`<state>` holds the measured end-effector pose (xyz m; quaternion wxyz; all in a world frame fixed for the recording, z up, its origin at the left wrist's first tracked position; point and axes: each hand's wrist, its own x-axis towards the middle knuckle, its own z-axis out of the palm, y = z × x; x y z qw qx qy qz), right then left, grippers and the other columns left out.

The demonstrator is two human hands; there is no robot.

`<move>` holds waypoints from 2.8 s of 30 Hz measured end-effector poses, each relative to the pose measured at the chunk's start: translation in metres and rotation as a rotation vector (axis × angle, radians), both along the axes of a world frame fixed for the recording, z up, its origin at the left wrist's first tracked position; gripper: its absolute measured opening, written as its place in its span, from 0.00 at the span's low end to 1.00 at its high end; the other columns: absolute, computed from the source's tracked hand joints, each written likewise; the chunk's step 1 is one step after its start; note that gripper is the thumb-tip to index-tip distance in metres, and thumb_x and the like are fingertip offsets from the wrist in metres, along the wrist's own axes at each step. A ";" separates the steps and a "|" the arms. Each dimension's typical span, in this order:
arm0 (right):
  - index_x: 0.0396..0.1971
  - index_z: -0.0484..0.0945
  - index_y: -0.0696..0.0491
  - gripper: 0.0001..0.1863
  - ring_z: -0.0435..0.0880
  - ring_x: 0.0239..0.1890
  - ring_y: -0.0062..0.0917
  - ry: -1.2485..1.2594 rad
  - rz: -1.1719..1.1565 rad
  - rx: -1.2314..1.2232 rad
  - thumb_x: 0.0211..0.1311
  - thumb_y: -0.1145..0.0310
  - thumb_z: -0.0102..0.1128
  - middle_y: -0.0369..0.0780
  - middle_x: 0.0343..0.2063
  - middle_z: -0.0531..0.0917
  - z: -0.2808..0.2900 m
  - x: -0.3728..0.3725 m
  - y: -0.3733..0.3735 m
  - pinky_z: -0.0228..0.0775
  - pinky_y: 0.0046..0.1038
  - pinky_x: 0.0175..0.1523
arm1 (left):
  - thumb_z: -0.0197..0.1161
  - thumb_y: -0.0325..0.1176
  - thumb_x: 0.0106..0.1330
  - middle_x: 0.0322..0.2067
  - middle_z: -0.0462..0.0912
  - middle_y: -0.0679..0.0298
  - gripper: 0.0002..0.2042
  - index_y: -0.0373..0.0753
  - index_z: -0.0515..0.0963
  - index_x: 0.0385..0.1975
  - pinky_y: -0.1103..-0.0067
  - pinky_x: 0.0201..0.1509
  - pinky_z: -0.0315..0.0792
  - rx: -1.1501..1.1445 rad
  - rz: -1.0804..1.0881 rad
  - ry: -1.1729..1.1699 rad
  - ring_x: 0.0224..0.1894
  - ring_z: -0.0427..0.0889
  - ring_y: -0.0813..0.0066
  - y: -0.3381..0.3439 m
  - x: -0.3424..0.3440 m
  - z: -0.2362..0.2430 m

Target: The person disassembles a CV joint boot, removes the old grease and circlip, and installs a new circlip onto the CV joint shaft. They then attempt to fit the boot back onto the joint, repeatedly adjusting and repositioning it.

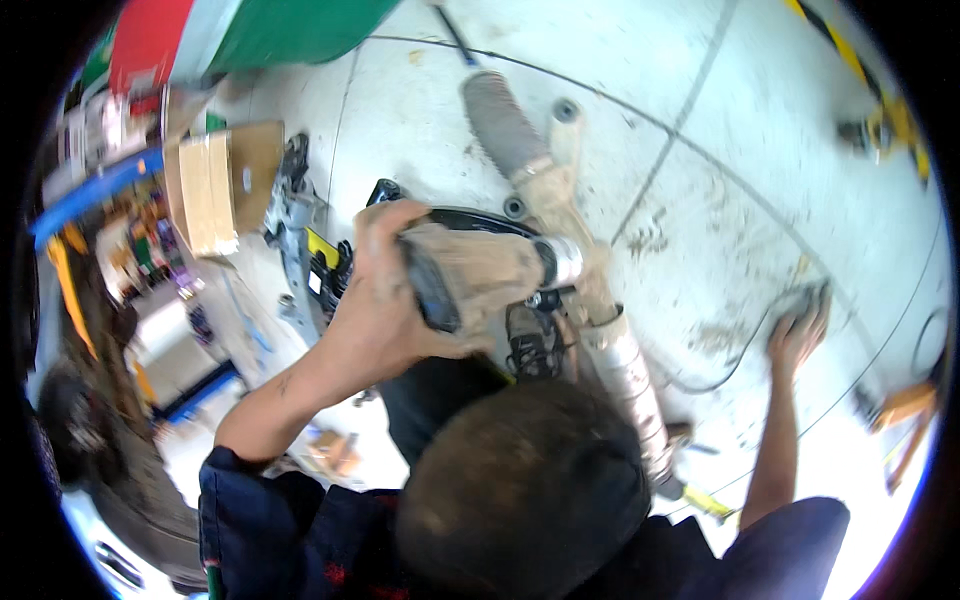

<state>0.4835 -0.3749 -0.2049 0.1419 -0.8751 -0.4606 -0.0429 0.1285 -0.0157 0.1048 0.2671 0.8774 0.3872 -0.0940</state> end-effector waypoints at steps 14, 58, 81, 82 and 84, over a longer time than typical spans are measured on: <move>0.59 0.68 0.61 0.22 0.74 0.59 0.33 0.532 0.112 0.037 0.74 0.61 0.44 0.48 0.52 0.77 0.161 -0.055 0.196 0.63 0.33 0.64 | 0.52 0.49 0.73 0.30 0.81 0.58 0.22 0.32 0.78 0.43 0.77 0.44 0.73 -0.639 0.472 -0.917 0.37 0.78 0.72 0.029 -0.047 -0.092; 0.37 0.80 0.60 0.06 0.85 0.25 0.38 1.050 0.812 -0.178 0.65 0.75 0.55 0.47 0.25 0.83 0.271 -0.213 0.360 0.77 0.30 0.31 | 0.54 0.35 0.67 0.21 0.72 0.55 0.11 0.31 0.71 0.31 0.71 0.21 0.71 -0.041 0.375 -0.754 0.19 0.75 0.60 0.008 -0.038 -0.075; 0.34 0.77 0.65 0.16 0.83 0.32 0.21 1.008 0.551 -0.205 0.73 0.67 0.48 0.42 0.28 0.83 0.283 -0.232 0.341 0.74 0.21 0.39 | 0.57 0.46 0.72 0.16 0.75 0.65 0.21 0.30 0.75 0.31 0.84 0.23 0.65 -0.777 0.772 -1.031 0.20 0.74 0.84 -0.017 -0.064 -0.080; 0.34 0.77 0.65 0.15 0.82 0.31 0.20 0.990 0.533 -0.223 0.73 0.67 0.49 0.42 0.28 0.83 0.283 -0.232 0.340 0.73 0.20 0.39 | 0.56 0.46 0.72 0.16 0.75 0.66 0.20 0.30 0.75 0.30 0.84 0.22 0.65 -0.747 0.728 -1.009 0.20 0.73 0.84 -0.016 -0.063 -0.081; 0.34 0.77 0.64 0.14 0.81 0.31 0.19 0.954 0.491 -0.223 0.72 0.68 0.49 0.41 0.28 0.82 0.286 -0.233 0.338 0.72 0.19 0.38 | 0.56 0.45 0.73 0.16 0.75 0.66 0.20 0.30 0.74 0.29 0.84 0.22 0.64 -0.684 0.658 -0.981 0.19 0.73 0.85 -0.010 -0.065 -0.085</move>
